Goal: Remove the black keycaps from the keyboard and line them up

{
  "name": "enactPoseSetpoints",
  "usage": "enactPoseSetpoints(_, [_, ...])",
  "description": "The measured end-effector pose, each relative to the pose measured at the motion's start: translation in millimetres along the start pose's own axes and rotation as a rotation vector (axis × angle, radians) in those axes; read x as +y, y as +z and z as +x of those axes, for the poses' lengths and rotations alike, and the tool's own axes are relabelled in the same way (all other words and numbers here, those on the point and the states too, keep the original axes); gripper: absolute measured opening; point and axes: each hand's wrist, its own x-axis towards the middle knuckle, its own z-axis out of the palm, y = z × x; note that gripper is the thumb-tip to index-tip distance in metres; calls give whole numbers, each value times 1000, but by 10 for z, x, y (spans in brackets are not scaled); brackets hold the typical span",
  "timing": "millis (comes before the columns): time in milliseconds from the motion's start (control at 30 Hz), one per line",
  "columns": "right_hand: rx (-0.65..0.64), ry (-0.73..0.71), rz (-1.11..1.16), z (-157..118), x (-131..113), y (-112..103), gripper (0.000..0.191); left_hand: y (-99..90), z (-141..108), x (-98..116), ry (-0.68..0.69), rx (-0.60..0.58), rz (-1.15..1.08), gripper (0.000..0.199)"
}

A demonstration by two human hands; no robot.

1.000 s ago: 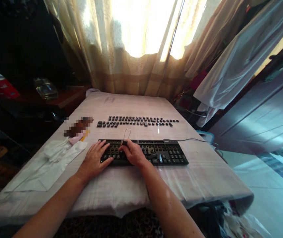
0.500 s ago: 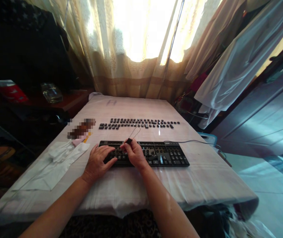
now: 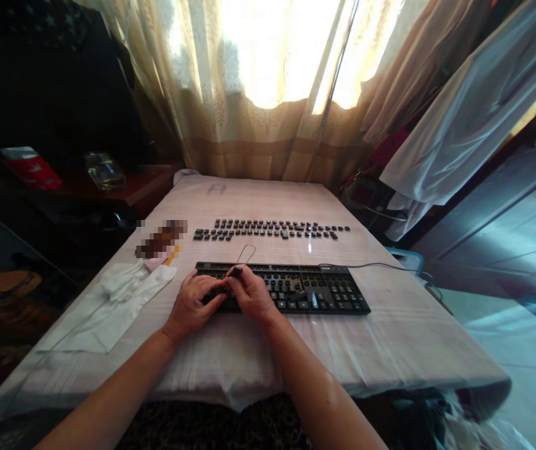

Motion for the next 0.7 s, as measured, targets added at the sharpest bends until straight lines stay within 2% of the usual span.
enactPoseSetpoints(300, [13, -13, 2, -25, -12, 14, 12, 7, 1, -30, -74, 19, -50, 14])
enactPoseSetpoints(700, [33, 170, 254, -63, 25, 26, 24, 7, -14, -72, -113, 66, -162, 19])
